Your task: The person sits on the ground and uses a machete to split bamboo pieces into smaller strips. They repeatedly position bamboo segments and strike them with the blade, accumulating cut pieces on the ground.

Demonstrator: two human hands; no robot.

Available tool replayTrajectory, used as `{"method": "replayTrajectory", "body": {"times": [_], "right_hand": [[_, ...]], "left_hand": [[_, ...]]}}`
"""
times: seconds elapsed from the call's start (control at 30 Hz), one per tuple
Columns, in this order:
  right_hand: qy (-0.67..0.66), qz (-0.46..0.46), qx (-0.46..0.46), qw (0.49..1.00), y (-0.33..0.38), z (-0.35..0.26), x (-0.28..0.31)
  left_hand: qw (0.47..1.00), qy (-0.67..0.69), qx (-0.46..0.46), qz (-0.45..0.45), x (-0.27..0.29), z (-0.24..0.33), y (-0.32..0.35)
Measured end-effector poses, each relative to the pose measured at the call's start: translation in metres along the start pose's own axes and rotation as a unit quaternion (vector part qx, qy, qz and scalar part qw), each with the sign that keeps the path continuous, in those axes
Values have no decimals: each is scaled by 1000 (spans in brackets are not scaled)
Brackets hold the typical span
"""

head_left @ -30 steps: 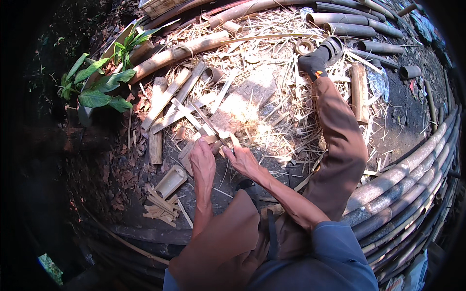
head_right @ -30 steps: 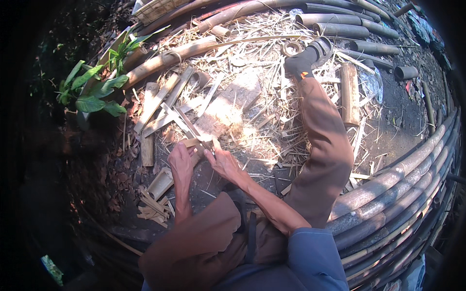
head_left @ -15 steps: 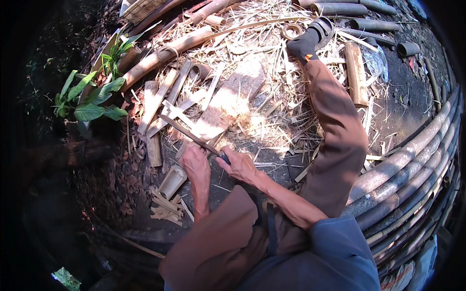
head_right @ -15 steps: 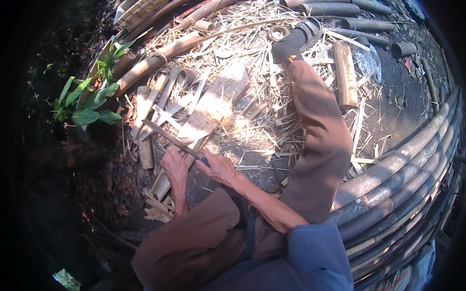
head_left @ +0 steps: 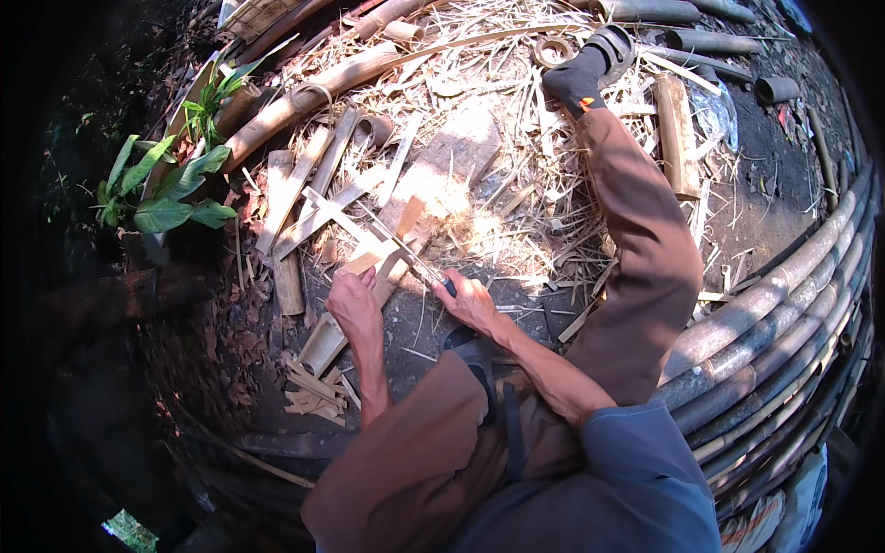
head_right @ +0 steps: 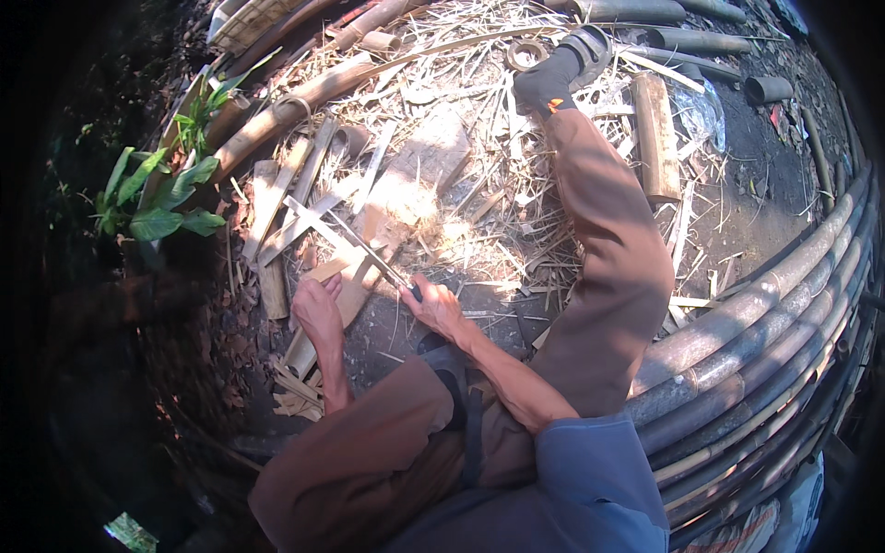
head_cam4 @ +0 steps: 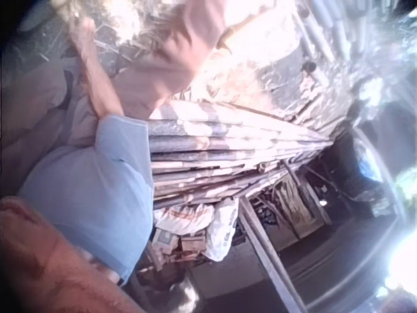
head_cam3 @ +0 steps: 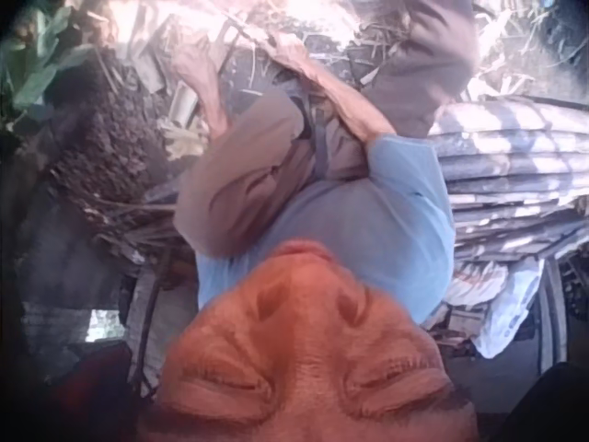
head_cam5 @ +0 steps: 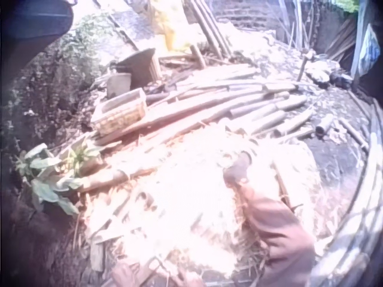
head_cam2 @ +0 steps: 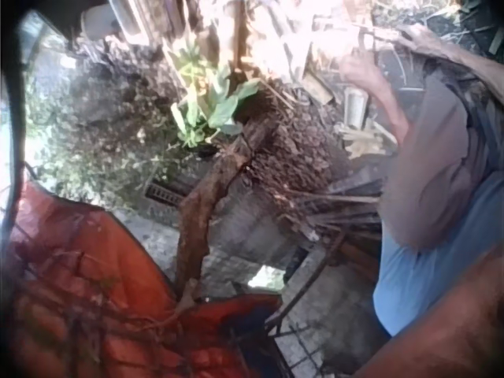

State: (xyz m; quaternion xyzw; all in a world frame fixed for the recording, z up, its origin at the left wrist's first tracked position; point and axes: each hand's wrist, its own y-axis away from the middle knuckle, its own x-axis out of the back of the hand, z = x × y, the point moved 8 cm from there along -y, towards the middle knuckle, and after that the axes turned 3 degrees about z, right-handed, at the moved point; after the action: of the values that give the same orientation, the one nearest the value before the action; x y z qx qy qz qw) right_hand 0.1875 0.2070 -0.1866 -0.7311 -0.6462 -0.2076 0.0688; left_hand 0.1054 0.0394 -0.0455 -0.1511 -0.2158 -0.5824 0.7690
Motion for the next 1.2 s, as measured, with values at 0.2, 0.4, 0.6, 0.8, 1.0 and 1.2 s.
{"method": "replayTrajectory", "body": {"times": [0.2, 0.4, 0.6, 0.8, 1.0, 1.2], "right_hand": [[-11, -83, -26, 996, 13, -37, -1], [-73, -79, -102, 989, 4, 14, -13], [58, -80, -30, 995, 5, -12, 14], [-38, -58, -86, 994, 5, -5, -6], [100, 0, 13, 995, -3, 32, 6], [53, -77, 54, 994, 21, -35, 5]], "left_hand": [[1000, -23, -2, -11, -5, -11, 3], [999, 33, -1, 8, 6, -16, -2], [991, -126, -20, -43, -15, -8, 4], [1000, 26, 11, 13, 18, -28, 0], [1000, 22, 14, 5, 1, -5, -4], [997, 57, 45, 32, 19, -29, -1]]}}
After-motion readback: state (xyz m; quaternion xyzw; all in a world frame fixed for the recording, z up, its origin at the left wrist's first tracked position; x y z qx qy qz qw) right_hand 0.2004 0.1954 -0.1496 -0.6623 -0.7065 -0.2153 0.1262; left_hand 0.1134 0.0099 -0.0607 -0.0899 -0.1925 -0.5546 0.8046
